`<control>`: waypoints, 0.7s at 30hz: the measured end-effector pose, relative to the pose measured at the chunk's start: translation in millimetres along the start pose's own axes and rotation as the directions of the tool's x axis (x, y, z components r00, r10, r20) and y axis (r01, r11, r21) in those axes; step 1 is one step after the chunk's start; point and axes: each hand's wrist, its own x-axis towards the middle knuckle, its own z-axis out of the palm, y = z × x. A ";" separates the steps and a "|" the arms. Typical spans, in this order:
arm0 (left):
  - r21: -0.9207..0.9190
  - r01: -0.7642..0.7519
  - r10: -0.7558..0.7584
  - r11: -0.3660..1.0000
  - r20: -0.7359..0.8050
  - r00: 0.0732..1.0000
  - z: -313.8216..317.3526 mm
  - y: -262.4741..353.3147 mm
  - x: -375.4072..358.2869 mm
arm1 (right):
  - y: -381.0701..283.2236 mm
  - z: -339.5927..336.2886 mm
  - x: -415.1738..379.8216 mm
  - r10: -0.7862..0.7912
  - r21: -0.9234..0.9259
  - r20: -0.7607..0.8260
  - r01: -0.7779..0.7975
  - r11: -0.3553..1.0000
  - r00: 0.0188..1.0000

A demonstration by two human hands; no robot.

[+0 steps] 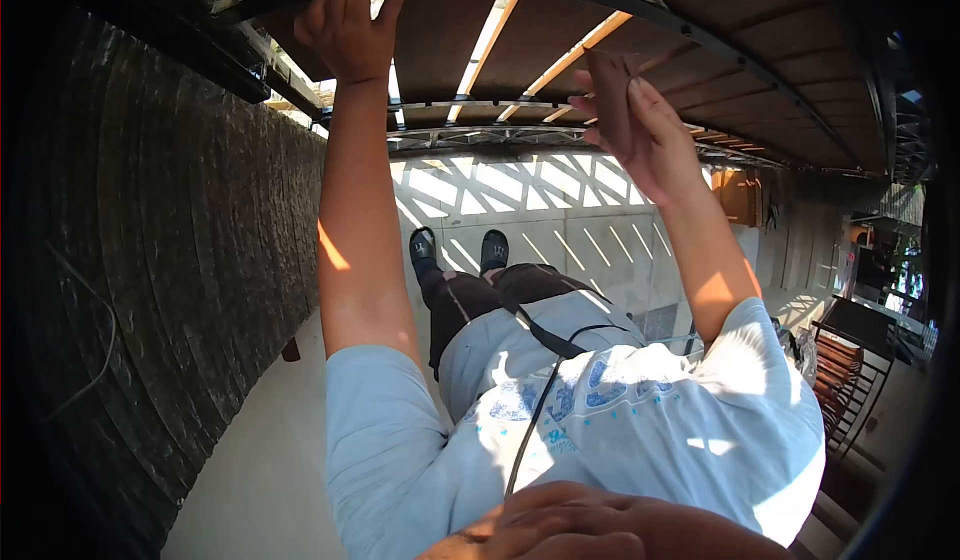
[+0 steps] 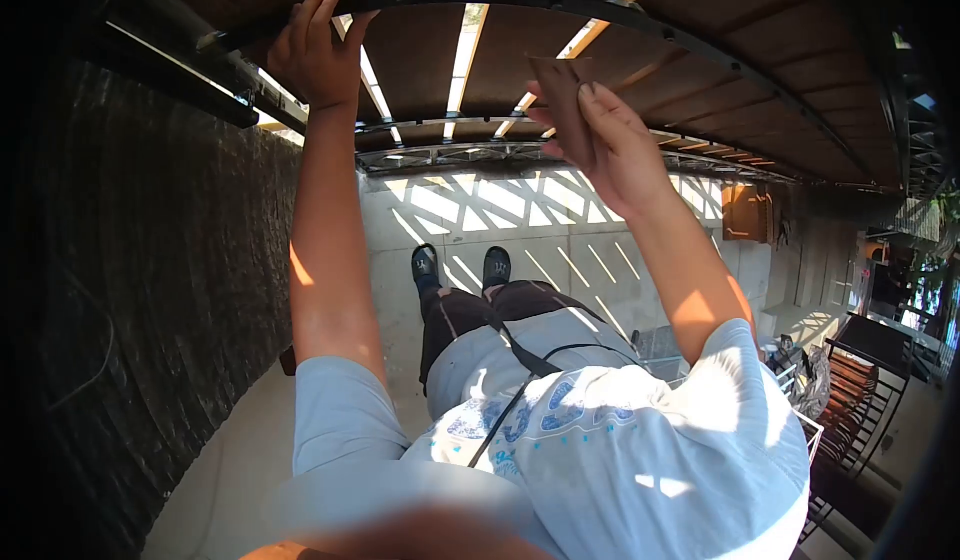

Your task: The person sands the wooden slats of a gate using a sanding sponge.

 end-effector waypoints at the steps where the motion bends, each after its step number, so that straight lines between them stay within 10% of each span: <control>1: -0.135 0.048 -0.041 0.990 0.051 0.998 -8.5 5.1 4.2 | 9.2 21.8 -11.7 0.062 0.100 -0.053 -0.057 0.993 0.997; 5: -0.431 0.355 -0.143 0.830 0.450 0.881 -80.7 40.6 18.0 | 38.6 63.5 -37.5 0.157 0.226 -0.024 -0.148 0.963 0.987; 8: -0.415 0.908 -0.123 -0.052 0.905 0.407 -151.8 79.3 1.3 | 50.4 82.8 -49.4 0.201 0.279 0.071 -0.213 0.936 0.977; 10: -0.196 0.826 0.122 -0.528 0.945 0.302 -198.1 90.2 -4.6 | 55.2 94.2 -50.8 0.263 0.294 0.045 -0.264 0.919 0.964; 15: -0.292 0.899 -0.073 -0.325 0.956 0.284 -242.3 93.0 -38.3 | 100.1 106.3 -41.1 0.309 0.050 -0.041 -0.307 0.950 0.950; 20: -0.138 0.985 -0.254 0.107 0.954 0.161 -236.8 55.2 -75.9 | 143.0 109.4 -19.8 -0.102 -0.519 -0.068 0.052 0.853 0.992; 21: -0.079 0.987 -0.198 -0.138 0.979 0.051 -231.2 43.5 -74.9 | 148.5 107.9 -16.5 -0.161 -0.647 -0.134 0.036 0.761 0.978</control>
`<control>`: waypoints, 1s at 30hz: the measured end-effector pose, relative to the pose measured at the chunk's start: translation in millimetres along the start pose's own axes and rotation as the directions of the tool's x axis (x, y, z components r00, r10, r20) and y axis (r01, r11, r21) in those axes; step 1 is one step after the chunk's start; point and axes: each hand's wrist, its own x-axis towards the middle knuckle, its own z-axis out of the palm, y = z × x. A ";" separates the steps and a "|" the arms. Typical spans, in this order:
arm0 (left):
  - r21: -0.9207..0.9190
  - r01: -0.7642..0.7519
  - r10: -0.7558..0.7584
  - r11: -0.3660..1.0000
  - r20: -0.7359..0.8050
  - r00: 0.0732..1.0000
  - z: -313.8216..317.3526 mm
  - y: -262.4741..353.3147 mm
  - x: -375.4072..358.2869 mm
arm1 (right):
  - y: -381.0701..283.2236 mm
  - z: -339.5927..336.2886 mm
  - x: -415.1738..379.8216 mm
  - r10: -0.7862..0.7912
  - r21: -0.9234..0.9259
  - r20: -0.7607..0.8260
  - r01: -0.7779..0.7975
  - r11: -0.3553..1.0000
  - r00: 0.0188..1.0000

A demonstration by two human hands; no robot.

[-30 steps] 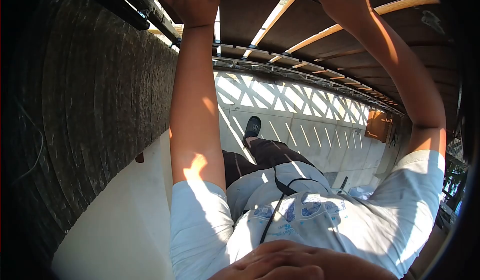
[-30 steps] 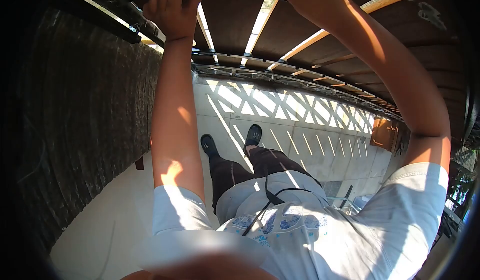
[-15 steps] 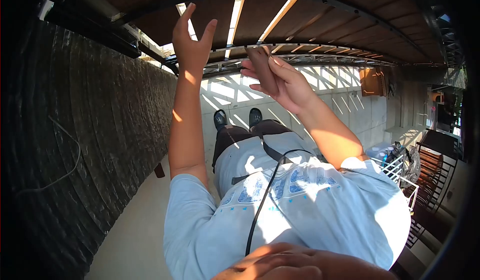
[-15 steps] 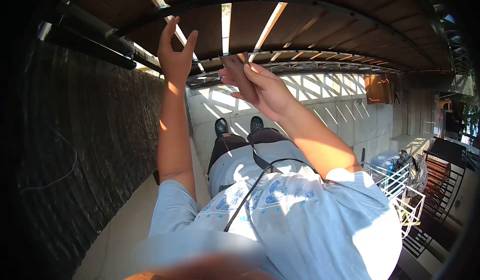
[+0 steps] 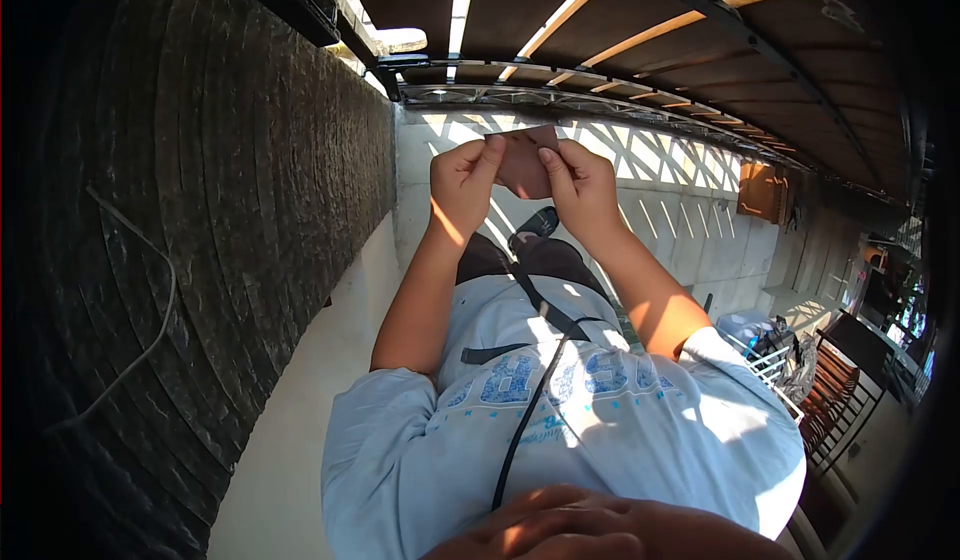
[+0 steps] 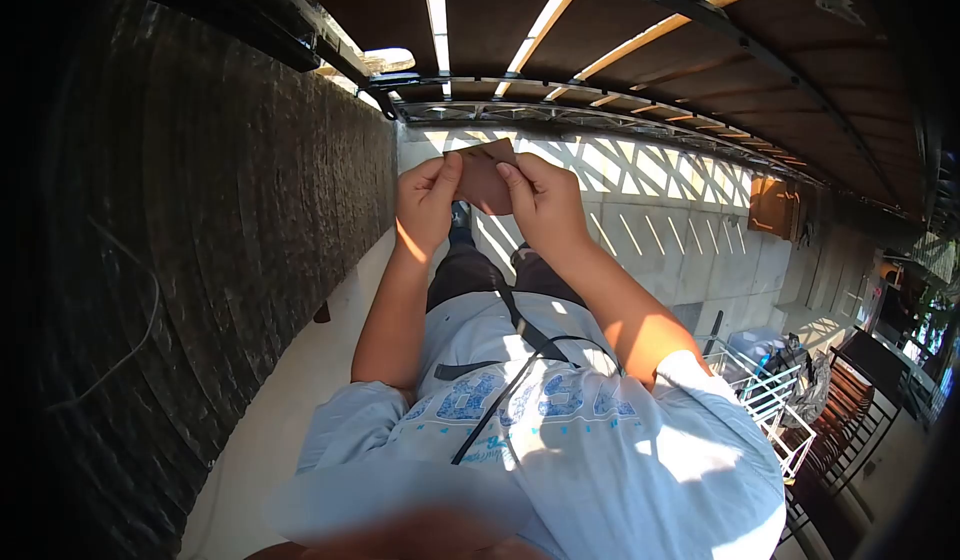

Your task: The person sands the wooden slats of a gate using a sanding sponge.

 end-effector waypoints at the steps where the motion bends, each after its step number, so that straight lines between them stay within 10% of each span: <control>1: -0.069 0.305 -0.309 0.950 -0.057 0.949 -24.1 2.2 6.2 | 8.3 1.5 5.9 -0.023 -0.154 -0.093 0.009 0.988 0.995; 2: 0.150 0.015 0.027 0.989 -0.273 0.962 -27.6 0.8 7.7 | 25.1 -2.6 13.1 0.086 -0.189 -0.107 -0.105 0.976 0.991; 4: 0.738 -0.378 0.685 0.559 -0.154 0.712 -26.8 0.4 6.5 | 38.4 6.9 22.9 0.300 0.021 -0.028 -0.299 0.954 0.954; 5: 0.710 -0.532 0.762 0.461 -0.010 0.648 -13.6 0.0 2.5 | 46.2 10.7 24.3 0.497 0.203 0.083 -0.502 0.840 0.864; 6: 0.716 -0.526 0.764 0.460 -0.017 0.645 -18.3 -9.7 5.6 | 59.9 11.0 23.7 0.498 0.157 0.220 -0.534 0.831 0.839; 8: 0.674 -0.636 0.329 0.376 0.545 0.772 -36.2 -66.4 14.7 | 63.4 13.2 15.6 0.386 0.353 0.266 -0.461 0.814 0.884; 9: 0.843 -0.118 -0.098 0.525 0.198 0.975 -62.7 -125.1 19.3 | 57.1 16.3 14.2 0.417 0.443 0.215 -0.469 0.764 0.883; 11: 0.726 -0.265 0.372 0.635 0.014 0.928 -78.3 -127.4 18.2 | 97.0 9.6 17.8 0.433 0.353 0.206 -0.479 0.803 0.877; 13: 0.653 -0.596 0.679 0.467 0.168 0.715 -43.4 -88.1 5.5 | 112.6 12.1 13.3 0.467 0.267 0.184 -0.501 0.823 0.865; 15: 0.543 -0.832 0.478 0.116 0.704 0.526 -47.3 -114.6 -9.0 | 106.7 19.5 4.4 0.496 0.259 0.353 -0.593 0.763 0.793; 16: 0.721 -0.554 0.203 0.417 0.520 0.830 -52.7 -119.8 -5.5 | 90.4 23.1 6.2 0.445 0.310 0.299 -0.527 0.791 0.844; 17: 0.886 0.075 -0.330 0.458 0.091 0.940 -74.5 -174.6 -6.9 | 66.0 17.9 10.7 0.437 0.306 0.306 -0.522 0.796 0.846; 19: 0.669 0.062 -0.046 0.741 -0.042 0.998 -96.7 -167.2 -14.9 | 25.6 7.6 22.5 0.360 0.355 0.275 -0.442 0.824 0.892; 21: 0.580 -0.529 0.696 0.619 -0.093 0.712 -40.7 -100.5 -6.0 | 43.4 17.5 22.9 0.333 0.252 0.211 -0.380 0.890 0.919; 22: 0.533 -0.685 0.774 0.496 0.087 0.628 -28.2 -107.3 -9.7 | 53.8 22.3 21.9 0.339 0.151 0.246 -0.382 0.912 0.908; 23: 0.597 -0.726 0.620 0.341 0.437 0.652 -31.0 -109.7 -12.4 | 59.0 26.5 21.3 0.339 0.049 0.287 -0.367 0.929 0.896; 25: 0.722 -0.195 0.167 0.664 0.112 0.980 -44.8 -181.2 -4.2 | 39.0 36.0 20.8 0.299 0.088 0.181 -0.319 0.944 0.937; 26: 0.602 0.109 -0.185 0.791 0.065 0.981 -71.9 -202.8 1.8 | 32.3 29.3 25.6 0.261 0.171 0.118 -0.278 0.945 0.958; 28: 0.518 -0.145 0.166 0.843 0.007 0.986 -80.2 -169.9 3.6 | 21.0 28.7 37.7 0.102 0.308 -0.091 -0.069 0.949 0.991; 30: 0.436 -0.209 0.257 0.875 -0.054 0.965 -71.1 -123.6 23.8 | 1.5 7.7 43.2 0.282 0.465 0.049 -0.272 0.842 0.958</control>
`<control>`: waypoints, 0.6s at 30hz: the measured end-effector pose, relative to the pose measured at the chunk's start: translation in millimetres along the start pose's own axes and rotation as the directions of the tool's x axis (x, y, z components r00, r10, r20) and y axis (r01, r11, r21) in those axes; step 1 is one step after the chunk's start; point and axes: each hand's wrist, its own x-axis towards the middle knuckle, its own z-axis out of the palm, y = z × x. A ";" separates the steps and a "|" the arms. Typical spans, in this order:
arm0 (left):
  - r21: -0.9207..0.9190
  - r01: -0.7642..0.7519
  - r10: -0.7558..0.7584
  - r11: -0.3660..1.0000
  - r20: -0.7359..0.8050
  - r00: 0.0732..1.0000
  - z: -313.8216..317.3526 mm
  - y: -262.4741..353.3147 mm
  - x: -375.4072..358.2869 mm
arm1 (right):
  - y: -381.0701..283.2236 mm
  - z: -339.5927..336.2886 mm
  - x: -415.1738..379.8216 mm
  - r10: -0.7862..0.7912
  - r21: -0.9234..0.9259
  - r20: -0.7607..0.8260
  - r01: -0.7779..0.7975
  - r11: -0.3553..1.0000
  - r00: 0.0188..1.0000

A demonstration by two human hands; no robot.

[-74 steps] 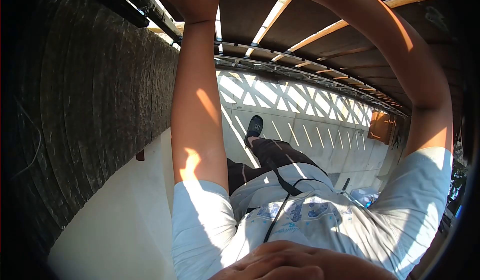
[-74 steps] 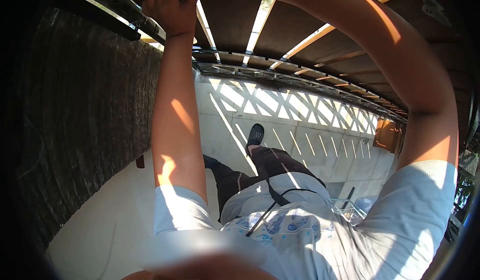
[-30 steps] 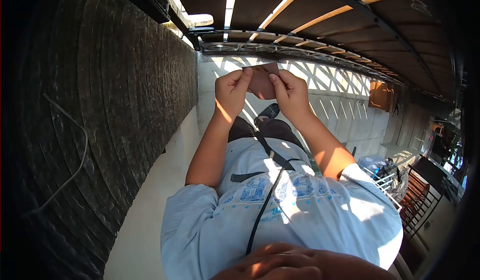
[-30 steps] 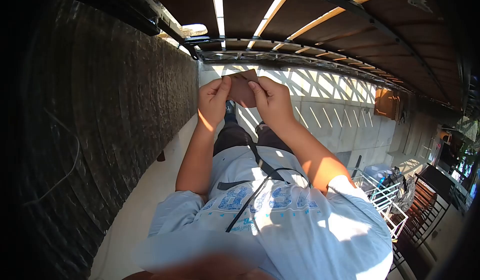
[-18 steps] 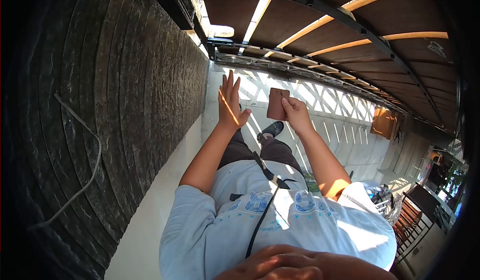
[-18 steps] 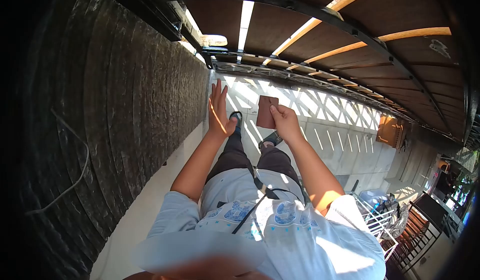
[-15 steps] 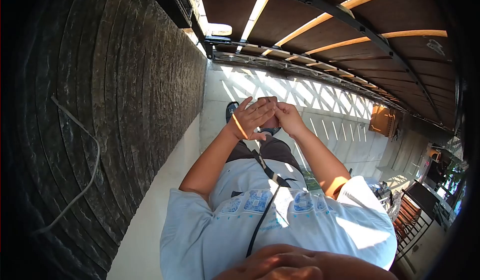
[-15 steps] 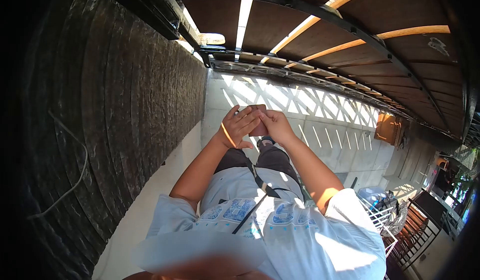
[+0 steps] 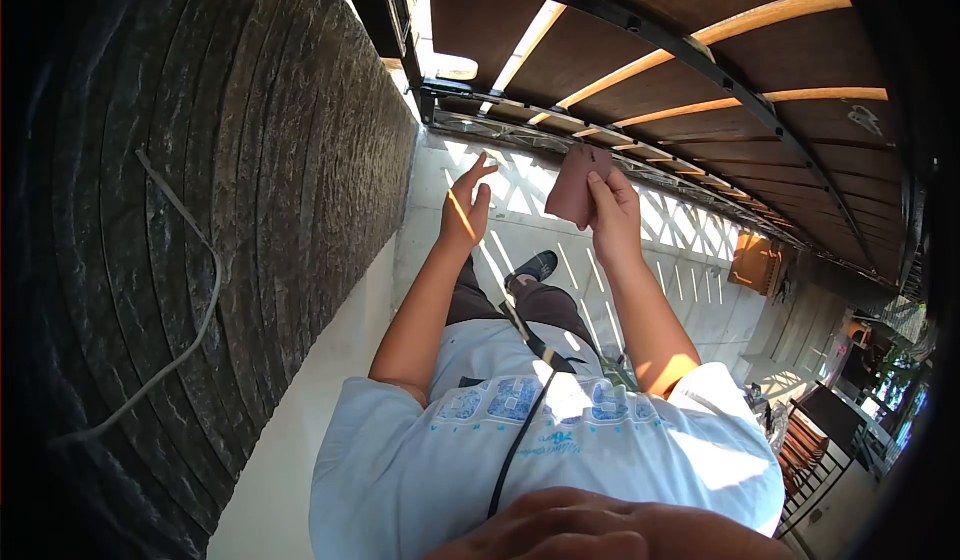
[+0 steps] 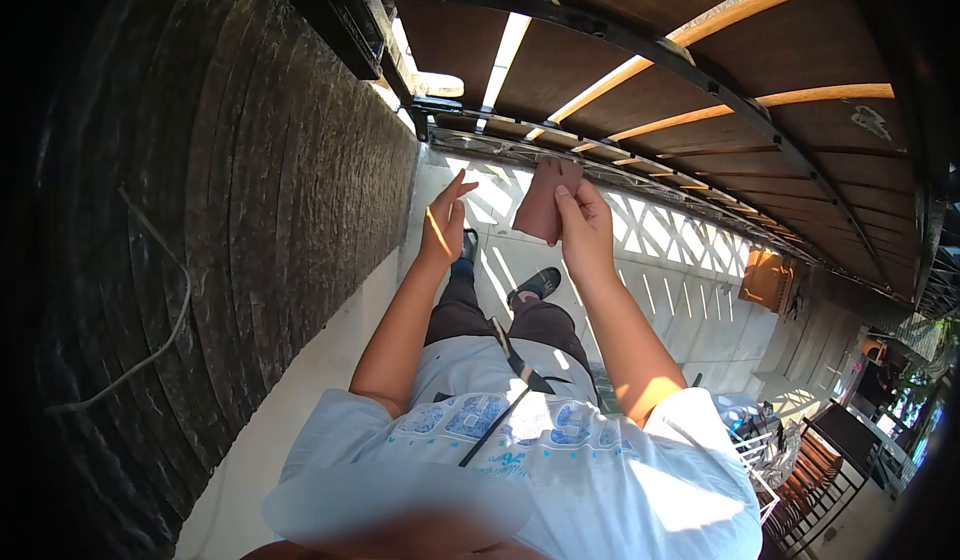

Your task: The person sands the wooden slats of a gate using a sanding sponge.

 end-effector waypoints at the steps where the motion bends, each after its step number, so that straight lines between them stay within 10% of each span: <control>1: -0.074 0.019 -0.023 0.997 -0.050 0.998 -1.7 30.8 26.3 | -17.3 2.3 3.2 0.111 0.180 0.055 -0.120 0.976 0.992; 5: -0.670 0.107 -0.268 0.734 -0.142 0.953 -15.6 117.7 124.1 | -61.8 17.6 11.1 0.232 0.604 0.359 -0.415 0.681 0.904; 11: -0.759 0.047 -0.391 0.650 -0.280 0.877 -38.9 179.6 192.6 | -75.6 53.2 33.0 -0.206 0.647 0.460 -0.166 0.744 0.864; 16: -0.782 -0.005 -0.098 0.623 -0.084 0.992 -38.8 227.2 122.3 | -76.4 52.0 45.8 -0.325 0.679 0.613 -0.270 0.683 0.720; 18: -0.705 0.004 0.029 0.709 0.036 0.999 -30.5 226.1 85.6 | -70.9 44.9 36.7 -0.168 0.447 0.464 -0.066 0.892 0.869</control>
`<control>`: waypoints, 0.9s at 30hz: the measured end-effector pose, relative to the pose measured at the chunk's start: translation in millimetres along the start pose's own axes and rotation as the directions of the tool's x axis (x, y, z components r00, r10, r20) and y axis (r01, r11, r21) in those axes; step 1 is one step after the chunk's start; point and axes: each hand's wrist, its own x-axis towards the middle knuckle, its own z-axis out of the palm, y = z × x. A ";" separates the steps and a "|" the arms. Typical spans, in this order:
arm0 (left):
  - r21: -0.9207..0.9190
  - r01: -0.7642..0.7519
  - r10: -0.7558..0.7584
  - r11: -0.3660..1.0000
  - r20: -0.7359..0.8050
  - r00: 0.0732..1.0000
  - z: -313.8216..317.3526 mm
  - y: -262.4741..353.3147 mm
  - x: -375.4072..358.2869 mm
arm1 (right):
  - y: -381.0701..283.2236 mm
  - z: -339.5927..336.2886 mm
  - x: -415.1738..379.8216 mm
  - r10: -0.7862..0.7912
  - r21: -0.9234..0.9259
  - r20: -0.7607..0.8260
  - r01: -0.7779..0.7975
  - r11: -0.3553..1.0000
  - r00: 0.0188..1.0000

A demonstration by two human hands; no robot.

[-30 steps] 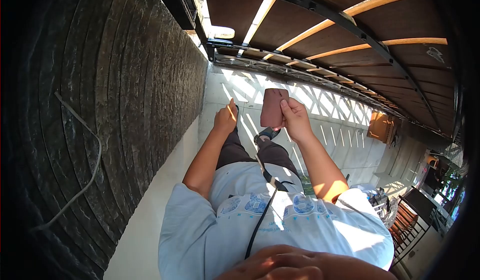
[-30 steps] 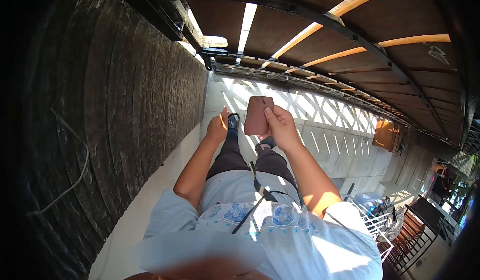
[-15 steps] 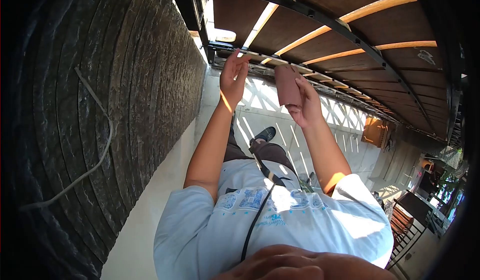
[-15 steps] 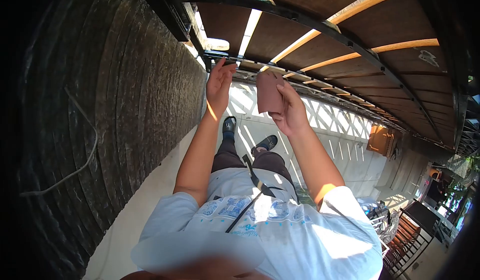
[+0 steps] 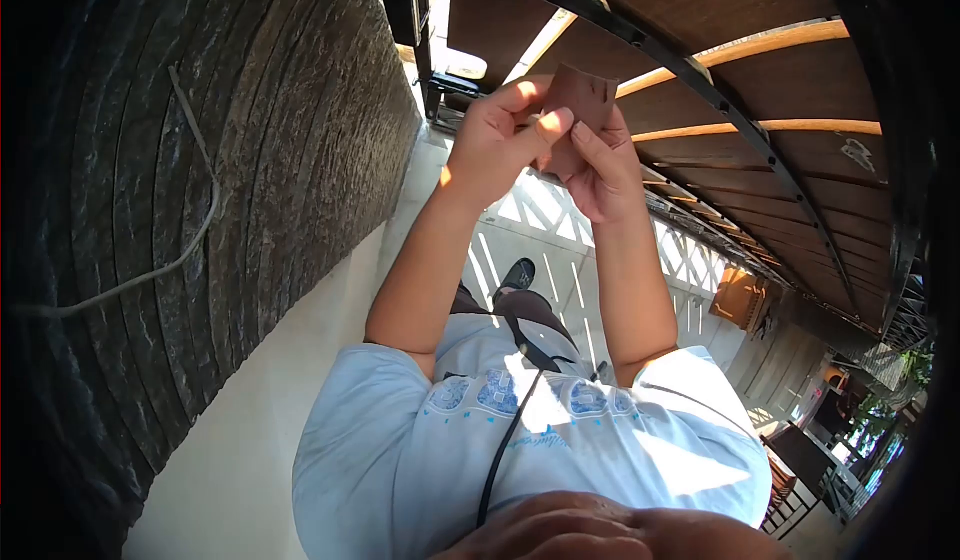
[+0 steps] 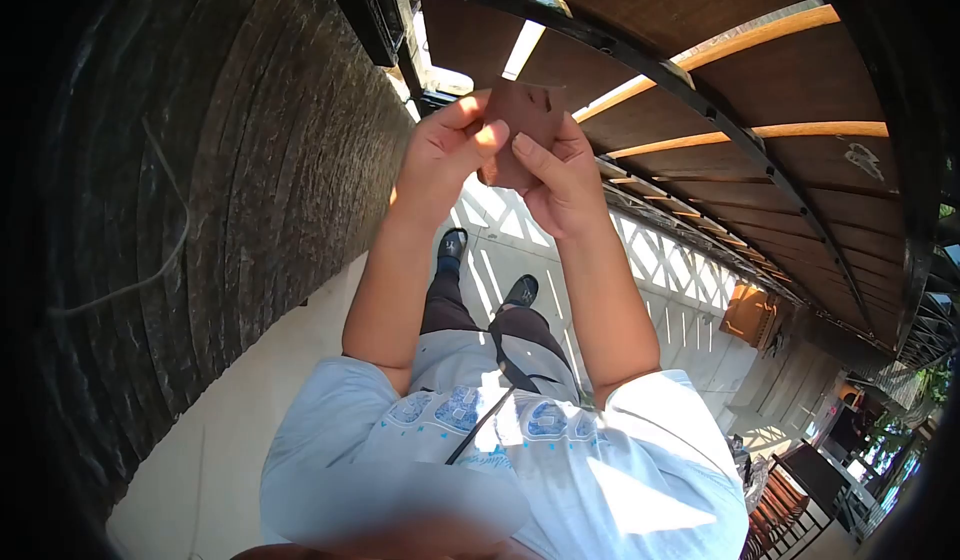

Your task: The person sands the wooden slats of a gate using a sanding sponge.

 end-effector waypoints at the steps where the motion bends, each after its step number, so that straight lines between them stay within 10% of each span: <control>1: 0.127 -0.024 0.033 0.992 -0.069 0.997 3.5 -14.8 -15.5 | 4.5 1.4 -5.4 -0.016 -0.139 -0.107 0.001 0.990 0.994; 4: 0.437 -0.105 0.228 0.893 -0.238 0.944 5.7 -32.5 -43.3 | 12.9 -13.2 -29.8 0.018 -0.443 -0.214 -0.114 0.889 0.977; 7: 0.346 0.109 -0.010 0.932 -0.276 0.961 -10.1 -60.5 -50.9 | 7.0 -22.4 -36.0 0.079 -0.575 -0.253 -0.216 0.789 0.964; 9: 0.310 0.085 0.028 0.947 -0.344 0.939 -20.4 -68.2 -37.1 | -5.4 -29.9 -19.3 -0.189 -0.880 0.042 0.126 0.457 0.981; 11: 0.237 -0.052 0.152 0.970 -0.423 0.893 -37.2 -69.3 -1.6 | -42.5 -2.4 21.1 -0.287 -0.792 0.591 0.475 -0.382 0.754; 15: 0.043 -0.095 0.103 0.995 -0.547 0.831 -52.9 -35.2 79.2 | -77.9 45.2 98.1 -0.104 -0.393 0.814 0.411 -0.822 0.571; 20: -0.178 -0.119 -0.009 0.977 -0.588 0.809 -59.2 -14.6 137.9 | -66.8 49.8 161.2 0.113 -0.175 0.767 0.376 -0.910 0.631; 25: 0.073 -0.228 0.212 0.971 -0.707 0.675 -86.1 -44.2 186.9 | -47.7 66.6 193.1 0.142 -0.113 0.774 0.356 -0.928 0.617; 27: 0.387 -0.169 0.406 0.906 -0.689 0.600 -74.7 -56.4 190.5 | -43.5 85.5 191.7 0.186 -0.182 0.362 0.265 -0.947 0.914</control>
